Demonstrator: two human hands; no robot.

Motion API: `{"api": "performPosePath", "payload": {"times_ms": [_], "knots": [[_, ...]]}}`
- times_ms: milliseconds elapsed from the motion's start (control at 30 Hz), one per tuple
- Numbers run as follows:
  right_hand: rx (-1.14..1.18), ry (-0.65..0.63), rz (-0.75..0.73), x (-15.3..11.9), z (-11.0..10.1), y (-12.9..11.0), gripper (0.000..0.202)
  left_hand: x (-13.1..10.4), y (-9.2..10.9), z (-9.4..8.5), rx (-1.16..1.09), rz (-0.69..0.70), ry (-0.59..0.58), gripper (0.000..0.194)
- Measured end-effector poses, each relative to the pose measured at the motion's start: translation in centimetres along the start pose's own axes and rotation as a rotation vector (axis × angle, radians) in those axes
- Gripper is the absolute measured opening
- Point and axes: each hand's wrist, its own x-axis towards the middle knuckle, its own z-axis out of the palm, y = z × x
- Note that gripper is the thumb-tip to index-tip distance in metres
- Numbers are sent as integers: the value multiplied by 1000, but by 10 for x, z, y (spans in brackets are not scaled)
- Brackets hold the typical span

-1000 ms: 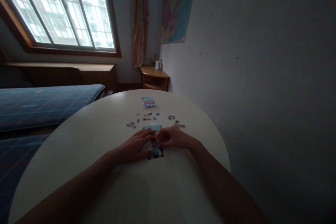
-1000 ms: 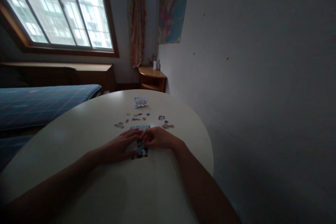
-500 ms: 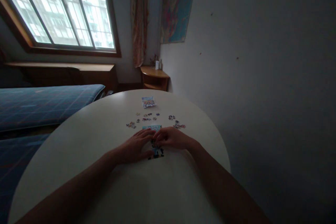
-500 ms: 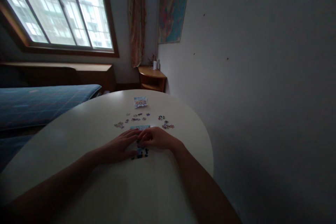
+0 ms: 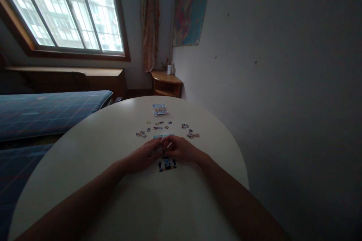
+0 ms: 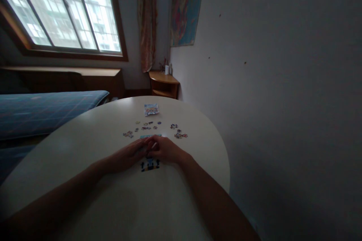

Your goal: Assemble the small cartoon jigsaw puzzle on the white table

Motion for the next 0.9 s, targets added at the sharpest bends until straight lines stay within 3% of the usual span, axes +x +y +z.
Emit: {"api": "performPosePath", "payload": {"times_ms": [133, 500, 700, 900], "knots": [[3, -7, -28, 1, 2, -1, 43, 2, -2, 0, -79, -14, 0, 39], [-50, -6, -23, 1, 4, -2, 34, 0, -12, 5, -21, 17, -2, 24], [-231, -60, -116, -6, -5, -14, 37, 0, -8, 1, 3, 73, 7, 16], [-379, -128, -86, -10, -11, -21, 52, 1, -1, -3, 38, 73, -37, 28]]}}
